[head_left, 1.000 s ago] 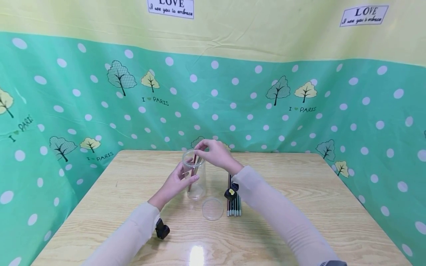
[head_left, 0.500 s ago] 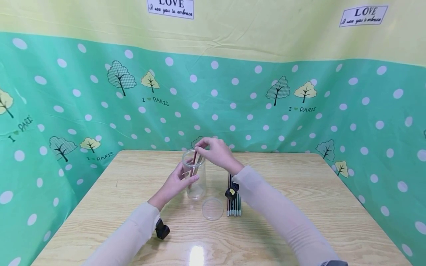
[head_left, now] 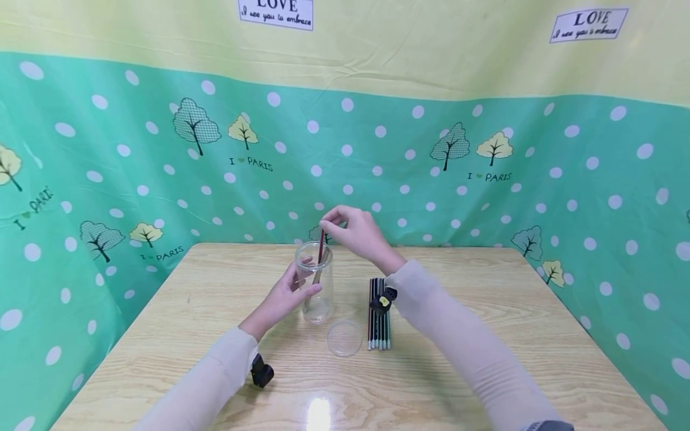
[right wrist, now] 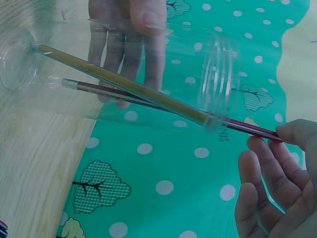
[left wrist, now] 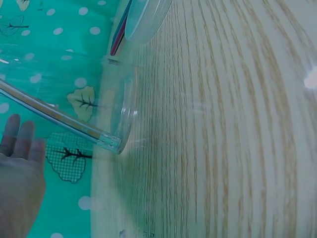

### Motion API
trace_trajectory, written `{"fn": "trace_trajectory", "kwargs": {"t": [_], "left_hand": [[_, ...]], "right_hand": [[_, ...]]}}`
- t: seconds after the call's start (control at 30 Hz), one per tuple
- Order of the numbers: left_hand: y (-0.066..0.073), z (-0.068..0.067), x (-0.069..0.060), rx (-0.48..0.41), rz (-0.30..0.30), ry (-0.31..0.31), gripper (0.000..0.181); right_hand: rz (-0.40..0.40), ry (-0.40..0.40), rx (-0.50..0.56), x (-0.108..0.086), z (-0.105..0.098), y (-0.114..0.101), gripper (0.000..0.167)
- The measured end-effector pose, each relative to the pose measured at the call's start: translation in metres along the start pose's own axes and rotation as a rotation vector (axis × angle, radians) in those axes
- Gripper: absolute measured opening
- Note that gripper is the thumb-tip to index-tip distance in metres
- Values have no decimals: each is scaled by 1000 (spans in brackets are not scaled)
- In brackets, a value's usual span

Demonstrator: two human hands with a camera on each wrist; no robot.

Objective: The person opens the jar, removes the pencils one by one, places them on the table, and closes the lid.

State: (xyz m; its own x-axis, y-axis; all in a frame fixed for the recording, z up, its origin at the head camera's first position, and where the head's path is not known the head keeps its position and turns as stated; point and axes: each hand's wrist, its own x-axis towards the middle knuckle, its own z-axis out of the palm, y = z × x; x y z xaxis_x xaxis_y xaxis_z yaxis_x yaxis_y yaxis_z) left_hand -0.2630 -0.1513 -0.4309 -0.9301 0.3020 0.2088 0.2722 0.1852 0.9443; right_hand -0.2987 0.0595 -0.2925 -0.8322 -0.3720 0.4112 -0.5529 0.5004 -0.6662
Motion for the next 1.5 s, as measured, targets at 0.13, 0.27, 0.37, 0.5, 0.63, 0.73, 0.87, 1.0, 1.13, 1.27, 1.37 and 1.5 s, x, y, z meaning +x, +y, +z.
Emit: {"fn": "trace_trajectory", "kwargs": {"t": [0.13, 0.27, 0.37, 0.5, 0.63, 0.73, 0.87, 1.0, 1.13, 1.27, 1.37, 1.5], "left_hand": [[1, 0, -1, 13, -18, 0, 74], [2, -1, -1, 16, -29, -1, 77], [1, -1, -1, 18, -38, 0, 76], [1, 0, -1, 24, -43, 1, 74], [2, 0, -2, 32, -44, -5, 75], [1, 0, -2, 27, -41, -8, 75], [0, -1, -3, 14, -41, -12, 74], [1, 0, -4, 14, -53, -7, 75], [1, 0, -4, 15, -55, -10, 76], [2, 1, -3, 18, -49, -12, 74], [2, 1, -3, 17, -43, -12, 74], [2, 0, -4, 17, -43, -10, 74]], "right_hand": [[-8, 13, 33, 0, -6, -4, 19], [-31, 39, 54, 1, -10, -6, 19], [-50, 66, 61, 2, -14, -7, 18], [-69, 100, 88, 2, -21, -11, 18], [-81, 131, 126, 2, -30, -14, 18], [-81, 154, 169, 0, -38, -16, 20], [-96, 189, 235, -1, -49, -18, 22], [-121, 237, 269, -1, -62, -21, 25], [-114, 287, 269, -4, -76, -21, 27], [-93, 329, 278, -8, -88, -18, 29], [-90, 353, 281, -11, -97, -14, 30], [-55, 366, 262, -16, -108, -7, 35]]}}
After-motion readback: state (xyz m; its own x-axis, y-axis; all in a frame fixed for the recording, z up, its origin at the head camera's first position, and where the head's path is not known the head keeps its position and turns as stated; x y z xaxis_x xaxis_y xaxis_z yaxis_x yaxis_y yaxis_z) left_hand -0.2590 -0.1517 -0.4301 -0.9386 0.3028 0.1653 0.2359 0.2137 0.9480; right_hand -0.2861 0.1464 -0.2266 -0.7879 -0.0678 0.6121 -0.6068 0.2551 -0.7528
